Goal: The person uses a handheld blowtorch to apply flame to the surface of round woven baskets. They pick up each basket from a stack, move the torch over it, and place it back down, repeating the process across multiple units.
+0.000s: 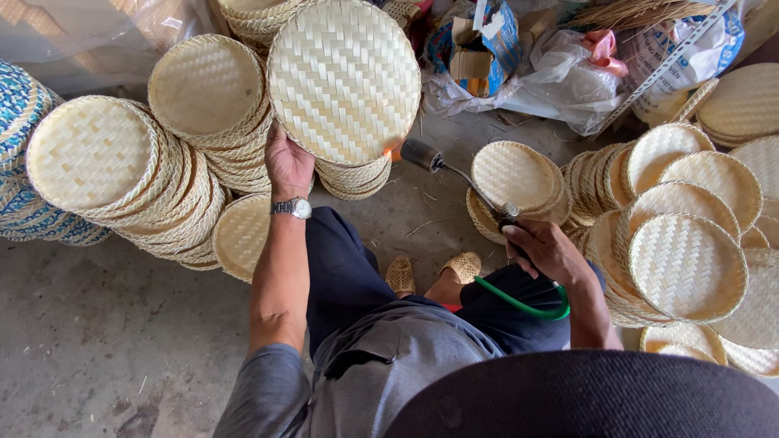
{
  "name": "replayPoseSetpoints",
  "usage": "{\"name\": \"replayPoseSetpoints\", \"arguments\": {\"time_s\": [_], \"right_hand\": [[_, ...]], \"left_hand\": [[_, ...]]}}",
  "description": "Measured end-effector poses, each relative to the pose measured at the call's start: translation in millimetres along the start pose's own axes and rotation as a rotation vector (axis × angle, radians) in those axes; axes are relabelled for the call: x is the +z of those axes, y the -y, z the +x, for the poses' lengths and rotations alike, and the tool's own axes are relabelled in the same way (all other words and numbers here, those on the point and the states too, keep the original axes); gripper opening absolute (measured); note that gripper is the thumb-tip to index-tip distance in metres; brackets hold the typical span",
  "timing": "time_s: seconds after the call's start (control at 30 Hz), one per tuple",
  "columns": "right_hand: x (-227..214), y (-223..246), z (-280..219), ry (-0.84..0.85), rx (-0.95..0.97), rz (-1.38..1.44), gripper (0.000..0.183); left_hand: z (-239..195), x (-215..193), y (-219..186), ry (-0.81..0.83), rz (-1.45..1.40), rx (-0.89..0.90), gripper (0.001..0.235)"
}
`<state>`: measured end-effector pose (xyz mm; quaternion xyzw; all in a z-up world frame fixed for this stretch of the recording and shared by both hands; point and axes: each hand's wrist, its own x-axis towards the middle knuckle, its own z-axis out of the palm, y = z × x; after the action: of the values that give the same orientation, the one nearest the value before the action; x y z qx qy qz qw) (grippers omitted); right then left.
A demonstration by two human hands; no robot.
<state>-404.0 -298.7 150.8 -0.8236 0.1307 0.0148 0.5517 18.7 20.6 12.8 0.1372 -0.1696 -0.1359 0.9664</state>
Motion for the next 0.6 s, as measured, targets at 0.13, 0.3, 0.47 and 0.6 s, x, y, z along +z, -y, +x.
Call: {"name": "replayPoseSetpoints", "arguments": {"time_s": [0.13,0.3,0.47,0.6], "right_hand": [[-5,-4,4,-0.126,0.064,-0.016,0.043],[-18,-9,8,-0.055,0.062,0.002,0.046],[-28,-16,20,-0.095,0.109,0.106,0.047],[-34,-26,21,-0.066,0.053,0.152,0.048]], "left_hand": [[0,6,-9,0.030,0.074,0.013,0.027],[5,23,-23,0.048,0.164,-0.033,0.025],[7,39,-35,0.102,0.297,-0.035,0.019],[6,54,-38,0.133,0.368,-0.055,0.019]]}}
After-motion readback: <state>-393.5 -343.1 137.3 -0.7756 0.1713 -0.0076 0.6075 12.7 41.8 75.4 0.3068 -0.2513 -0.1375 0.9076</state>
